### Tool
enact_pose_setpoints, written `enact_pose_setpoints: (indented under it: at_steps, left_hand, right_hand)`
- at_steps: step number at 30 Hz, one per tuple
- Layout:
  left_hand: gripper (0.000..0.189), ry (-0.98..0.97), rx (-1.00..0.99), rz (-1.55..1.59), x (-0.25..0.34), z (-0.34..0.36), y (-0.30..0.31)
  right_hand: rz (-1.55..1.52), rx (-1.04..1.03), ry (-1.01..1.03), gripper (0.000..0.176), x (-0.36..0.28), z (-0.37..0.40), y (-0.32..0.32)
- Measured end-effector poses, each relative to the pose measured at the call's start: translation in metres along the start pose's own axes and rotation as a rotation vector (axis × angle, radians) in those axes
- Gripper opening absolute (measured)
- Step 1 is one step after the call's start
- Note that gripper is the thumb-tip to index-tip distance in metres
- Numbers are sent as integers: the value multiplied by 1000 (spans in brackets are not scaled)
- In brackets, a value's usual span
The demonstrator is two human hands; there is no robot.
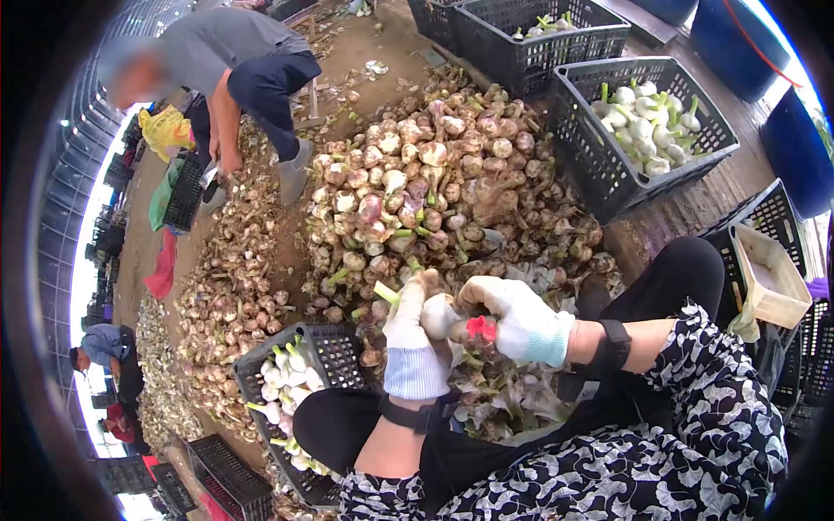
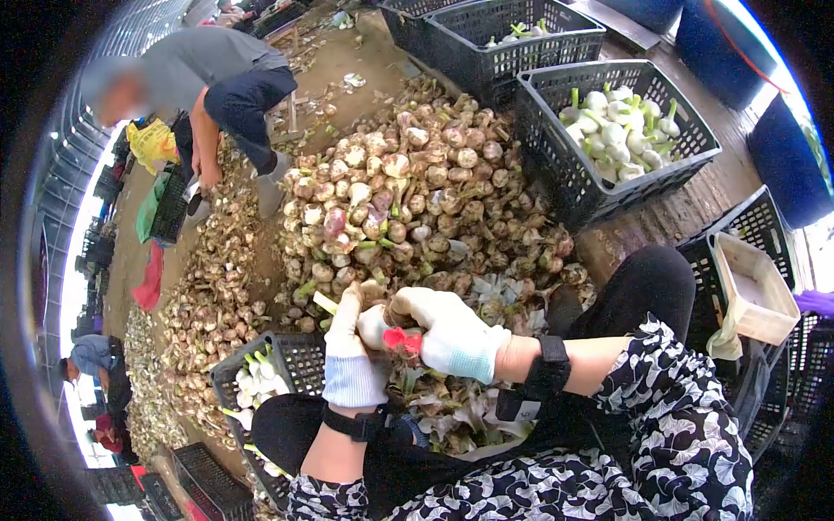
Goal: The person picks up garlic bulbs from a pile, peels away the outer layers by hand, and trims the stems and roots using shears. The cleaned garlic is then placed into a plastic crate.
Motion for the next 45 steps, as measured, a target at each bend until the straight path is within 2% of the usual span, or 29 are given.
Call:
enact_pose_setpoints:
  at_steps: [1, 3, 5, 7, 8, 9, 11, 12, 13, 15, 17, 18, 21, 22, 23, 24, 25, 27, 29, 30, 31, 33, 34, 37, 39, 41, 43, 44, 45]
  left_hand:
    - [26, -24, 6, 44, 0, -4, 8]
    - [22, -296, -50, -228, 9, 2, 1]
    - [18, -220, -25, -148, 11, 5, -3]
    - [18, -335, 33, -244, 11, 8, -2]
    - [19, -520, 45, -551, 14, 11, -5]
    - [19, -516, 40, -556, 16, 13, -6]
    - [17, -176, -165, 149, 19, 15, -3]
    - [17, -222, -175, 81, 26, 11, 4]
    - [20, -261, -102, 108, 29, 13, 7]
    - [22, -249, 82, -47, 29, 10, 14]
    - [24, -252, 182, -55, 19, 4, 13]
    - [23, -268, 207, -129, 17, 6, 7]
    - [20, -231, 137, -77, 10, 3, 11]
    - [20, -298, 55, -70, 15, 3, 12]
    - [20, -370, -25, -58, 23, 3, 14]
    - [23, -185, -185, 319, 26, -2, 18]
    - [28, -173, -171, 347, 34, 3, 15]
    - [29, -56, -207, 381, 37, -1, 21]
    - [29, -13, -173, 371, 35, -7, 29]
    - [29, 48, -151, 345, 30, -8, 31]
    - [29, 60, -148, 341, 28, -5, 31]
    - [32, 106, -122, 341, 23, 1, 23]
    - [34, 98, -10, 377, 19, -5, 26]
    - [32, 165, -22, 199, 14, -8, 23]
    - [30, 53, 19, 119, 13, 0, 18]
    - [30, 74, 88, 256, 15, -14, 35]
    - [30, 29, 152, 315, 29, -1, 26]
    - [29, -120, 237, 193, 39, 9, 26]
    - [28, -262, 312, 65, 48, 18, 27]
  right_hand:
    - [27, -35, -26, 21, 1, 0, -1]
    - [-683, 116, -594, 23, 32, -2, -4]
    - [-665, 134, -556, 25, 19, -4, 0]
    - [-247, 66, -290, 25, -5, -8, -1]
    - [-226, -59, -393, 26, -3, -9, 2]
    - [-188, 9, -224, 24, 12, -6, 3]
    - [-272, 235, -386, 20, 34, -9, 14]
    - [-455, 329, -617, 17, 37, -15, 29]
    - [-529, 359, -614, 16, 40, -20, 38]
    - [-658, 155, -713, 37, 27, -19, 33]
    - [177, 45, -125, 44, 4, -14, 12]
    - [11, -6, -304, 47, -17, -11, 5]
    - [28, -13, 14, 26, -5, -12, -3]
    - [199, 137, 44, 17, 4, -21, 19]
    - [146, 385, -53, 18, 29, -26, 44]
    - [-449, 452, -574, 21, 67, -23, 55]
    - [-329, 368, -430, 27, 88, -22, 67]
    - [270, -330, -433, 23, 65, -9, 43]
    - [364, -535, -287, 19, 65, 14, 18]
    - [584, -567, -242, 23, 51, 7, 15]
    - [586, -412, -126, 36, 40, 1, 20]
    - [230, -85, 70, 39, 2, -18, 24]
    - [161, -88, 96, 39, -17, -25, 20]
    - [59, -56, 187, 34, -23, -21, -11]
    - [-5, -168, 23, 27, -19, -14, -18]
    - [-181, -409, 234, 21, -31, 2, -31]
    - [24, -492, 116, 21, -21, 3, -25]
    - [186, -574, 0, 16, 2, -2, -13]
    - [209, -476, -58, 10, 49, 3, -3]
Point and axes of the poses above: each hand's wrist, its own z-axis away from the middle knuckle, its own y-axis out of the back of the hand, x = y × z, the point moved 4 cm from there along -z, towards the middle knuckle, and after that the axes turned 9 degrees about y, right-handed, at the moved point
